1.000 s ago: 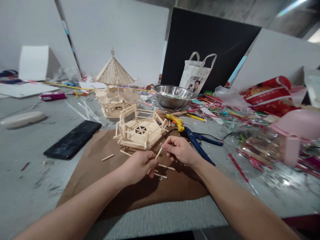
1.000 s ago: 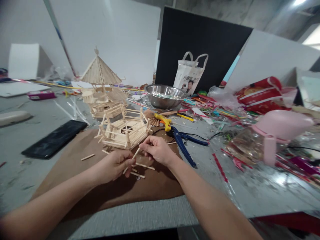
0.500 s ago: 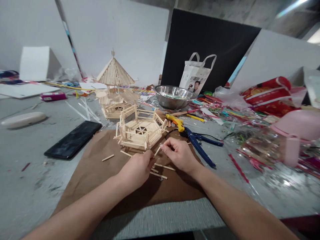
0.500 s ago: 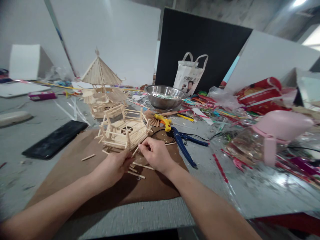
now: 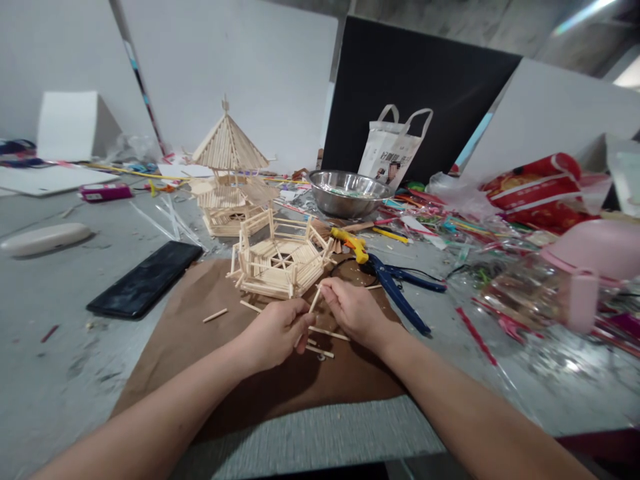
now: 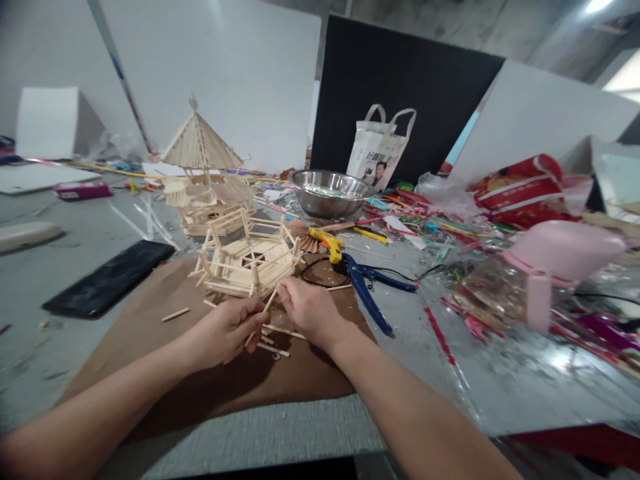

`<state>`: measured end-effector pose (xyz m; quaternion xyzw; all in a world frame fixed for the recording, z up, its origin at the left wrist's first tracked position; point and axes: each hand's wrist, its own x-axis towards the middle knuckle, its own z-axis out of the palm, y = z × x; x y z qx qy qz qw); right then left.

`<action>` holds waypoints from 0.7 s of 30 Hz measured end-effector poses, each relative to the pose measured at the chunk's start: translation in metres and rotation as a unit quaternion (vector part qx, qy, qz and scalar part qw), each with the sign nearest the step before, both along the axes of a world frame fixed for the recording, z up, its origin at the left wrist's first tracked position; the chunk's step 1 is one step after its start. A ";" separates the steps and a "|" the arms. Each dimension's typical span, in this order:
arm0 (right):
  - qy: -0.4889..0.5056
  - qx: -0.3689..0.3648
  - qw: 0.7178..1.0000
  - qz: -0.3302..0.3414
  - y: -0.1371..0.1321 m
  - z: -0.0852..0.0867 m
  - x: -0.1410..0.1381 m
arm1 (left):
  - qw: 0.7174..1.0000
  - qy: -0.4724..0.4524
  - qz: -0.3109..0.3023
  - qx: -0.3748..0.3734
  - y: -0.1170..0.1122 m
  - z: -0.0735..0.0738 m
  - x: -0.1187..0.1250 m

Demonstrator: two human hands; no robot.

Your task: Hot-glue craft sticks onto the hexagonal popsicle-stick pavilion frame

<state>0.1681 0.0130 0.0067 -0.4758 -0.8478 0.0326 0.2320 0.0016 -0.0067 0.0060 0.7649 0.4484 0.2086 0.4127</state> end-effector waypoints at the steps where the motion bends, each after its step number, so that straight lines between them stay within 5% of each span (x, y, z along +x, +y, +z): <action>1: -0.020 0.010 1.000 0.005 0.000 -0.001 -0.001 | 1.000 -0.001 -0.001 -0.003 0.000 0.000 0.000; 14: -0.112 0.074 0.989 -0.060 0.000 -0.014 -0.010 | 1.000 0.006 -0.004 -0.005 0.000 -0.002 0.002; 21: -0.058 0.047 0.996 -0.051 0.003 -0.012 -0.008 | 0.993 -0.045 -0.026 -0.107 0.000 -0.001 0.000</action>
